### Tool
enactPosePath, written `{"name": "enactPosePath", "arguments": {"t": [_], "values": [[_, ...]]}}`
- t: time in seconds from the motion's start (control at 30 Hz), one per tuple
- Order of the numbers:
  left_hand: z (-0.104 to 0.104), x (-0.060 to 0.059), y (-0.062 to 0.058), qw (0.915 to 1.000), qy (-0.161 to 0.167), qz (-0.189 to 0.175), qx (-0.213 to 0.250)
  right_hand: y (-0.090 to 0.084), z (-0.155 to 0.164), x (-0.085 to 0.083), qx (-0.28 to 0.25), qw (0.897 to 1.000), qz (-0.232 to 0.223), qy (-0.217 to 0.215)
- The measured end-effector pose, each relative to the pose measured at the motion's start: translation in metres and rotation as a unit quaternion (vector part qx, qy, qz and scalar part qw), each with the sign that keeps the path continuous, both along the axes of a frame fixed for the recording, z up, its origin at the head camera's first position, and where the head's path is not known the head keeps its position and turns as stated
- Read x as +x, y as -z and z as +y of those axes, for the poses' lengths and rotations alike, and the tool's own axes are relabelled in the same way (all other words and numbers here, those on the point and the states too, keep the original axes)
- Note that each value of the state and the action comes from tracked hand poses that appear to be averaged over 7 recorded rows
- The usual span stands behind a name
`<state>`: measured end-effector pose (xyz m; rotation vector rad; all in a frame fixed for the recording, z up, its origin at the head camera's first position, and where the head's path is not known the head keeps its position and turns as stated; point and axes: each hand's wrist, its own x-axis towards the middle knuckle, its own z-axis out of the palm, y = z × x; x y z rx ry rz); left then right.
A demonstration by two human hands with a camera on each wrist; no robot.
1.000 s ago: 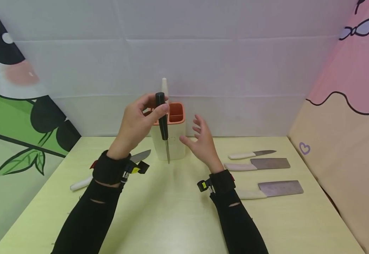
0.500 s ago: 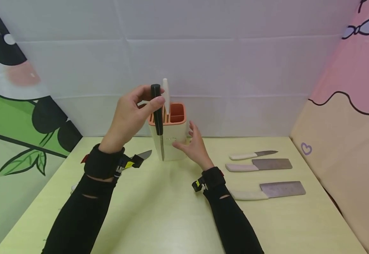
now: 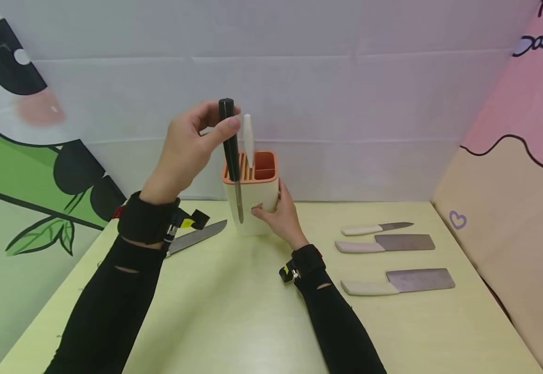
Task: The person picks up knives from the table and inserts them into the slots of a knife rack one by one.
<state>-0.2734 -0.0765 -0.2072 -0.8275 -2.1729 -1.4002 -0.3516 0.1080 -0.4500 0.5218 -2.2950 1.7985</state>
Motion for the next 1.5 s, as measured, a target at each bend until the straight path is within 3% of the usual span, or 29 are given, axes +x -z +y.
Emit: {"name": "enactPosePath", "arguments": {"t": [0.37, 0.57, 0.73, 1.0, 1.5], "values": [[0.010, -0.012, -0.056, 0.9993, -0.004, 0.036, 0.004, 0.002, 0.001, 0.001, 0.019, 1.000, 0.020, 0.013], [0.013, -0.017, -0.071, 0.9983, -0.013, 0.057, -0.006, 0.001, -0.002, 0.002, 0.010, 1.000, 0.017, 0.011], [0.011, -0.027, -0.070, 0.9980, -0.022, 0.058, -0.007, 0.002, -0.005, 0.002, 0.009, 1.000, 0.017, 0.010], [0.005, -0.043, -0.056, 0.9983, -0.035, 0.043, -0.017, 0.002, -0.005, 0.003, 0.009, 1.000, 0.015, 0.008], [-0.004, -0.058, -0.029, 0.9994, -0.029, 0.016, -0.008, 0.002, -0.005, 0.002, 0.014, 1.000, 0.023, 0.010]]}}
